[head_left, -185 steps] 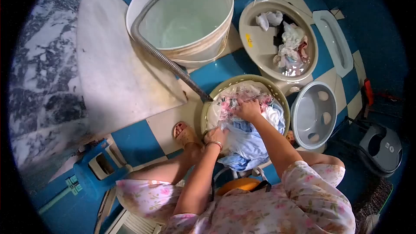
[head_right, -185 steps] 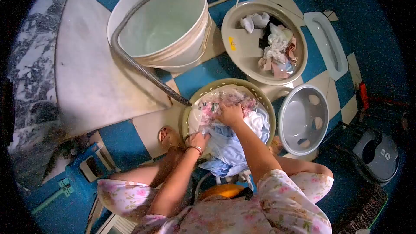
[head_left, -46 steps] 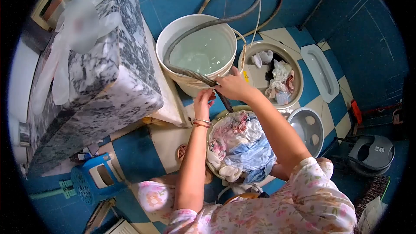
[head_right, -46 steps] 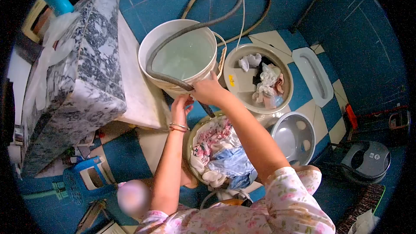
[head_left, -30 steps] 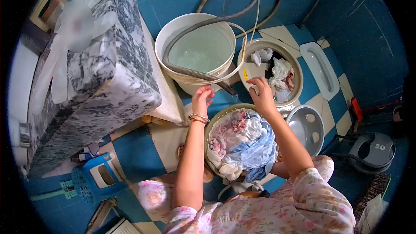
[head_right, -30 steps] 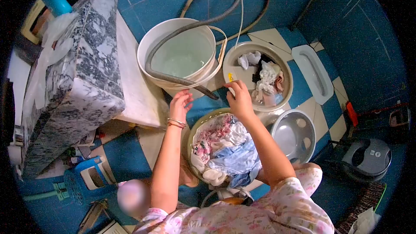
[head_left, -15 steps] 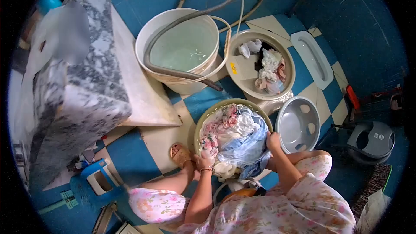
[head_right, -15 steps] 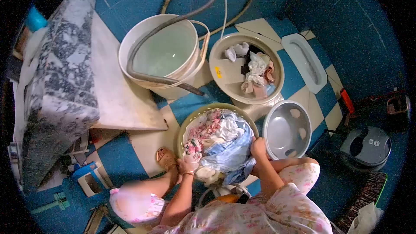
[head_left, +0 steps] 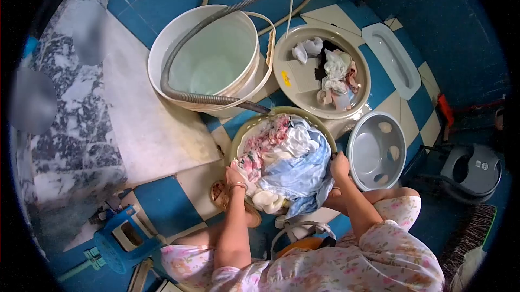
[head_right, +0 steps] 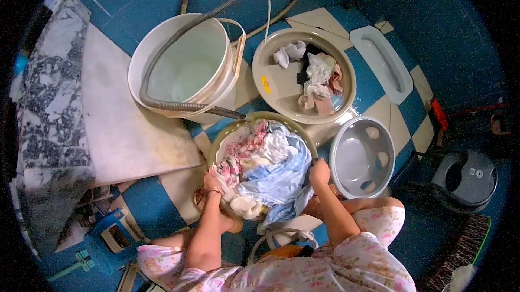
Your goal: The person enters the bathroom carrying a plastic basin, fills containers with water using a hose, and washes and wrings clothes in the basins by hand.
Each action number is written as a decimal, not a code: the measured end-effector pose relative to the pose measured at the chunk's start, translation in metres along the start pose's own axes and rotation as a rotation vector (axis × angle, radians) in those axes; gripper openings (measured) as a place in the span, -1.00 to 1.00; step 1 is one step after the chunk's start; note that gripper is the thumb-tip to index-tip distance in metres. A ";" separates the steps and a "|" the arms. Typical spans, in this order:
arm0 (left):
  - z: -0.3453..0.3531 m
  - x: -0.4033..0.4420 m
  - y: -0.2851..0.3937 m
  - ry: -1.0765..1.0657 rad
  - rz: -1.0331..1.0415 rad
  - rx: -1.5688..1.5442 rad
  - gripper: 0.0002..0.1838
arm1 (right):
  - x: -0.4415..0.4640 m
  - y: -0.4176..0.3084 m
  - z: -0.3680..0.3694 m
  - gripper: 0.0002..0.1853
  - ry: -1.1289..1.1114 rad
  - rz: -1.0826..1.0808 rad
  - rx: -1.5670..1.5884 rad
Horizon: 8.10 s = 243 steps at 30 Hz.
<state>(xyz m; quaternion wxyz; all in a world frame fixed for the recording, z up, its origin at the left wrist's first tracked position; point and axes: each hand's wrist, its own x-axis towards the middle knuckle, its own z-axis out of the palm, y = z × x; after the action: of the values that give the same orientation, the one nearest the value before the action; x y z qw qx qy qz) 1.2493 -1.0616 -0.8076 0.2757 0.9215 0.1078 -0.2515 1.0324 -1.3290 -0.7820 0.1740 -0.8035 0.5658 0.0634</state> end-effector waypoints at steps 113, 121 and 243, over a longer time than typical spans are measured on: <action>-0.152 -0.032 0.149 -0.223 0.421 0.280 -0.63 | -0.027 -0.316 -0.100 -0.86 0.084 -1.013 0.640; -0.155 -0.036 0.142 -0.229 0.440 0.366 -0.68 | 0.014 -0.243 -0.067 -0.81 -0.053 -0.554 0.598; -0.061 -0.020 0.151 -0.271 0.601 -0.818 -0.29 | 0.004 -0.364 -0.188 -0.69 -0.794 -0.932 1.019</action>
<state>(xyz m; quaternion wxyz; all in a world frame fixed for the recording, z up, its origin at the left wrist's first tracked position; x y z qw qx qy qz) 1.3082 -1.1527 -0.6845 0.6844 0.6879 -0.1084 -0.2159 1.3554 -1.2899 -0.5321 0.7173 -0.6963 0.0264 -0.0008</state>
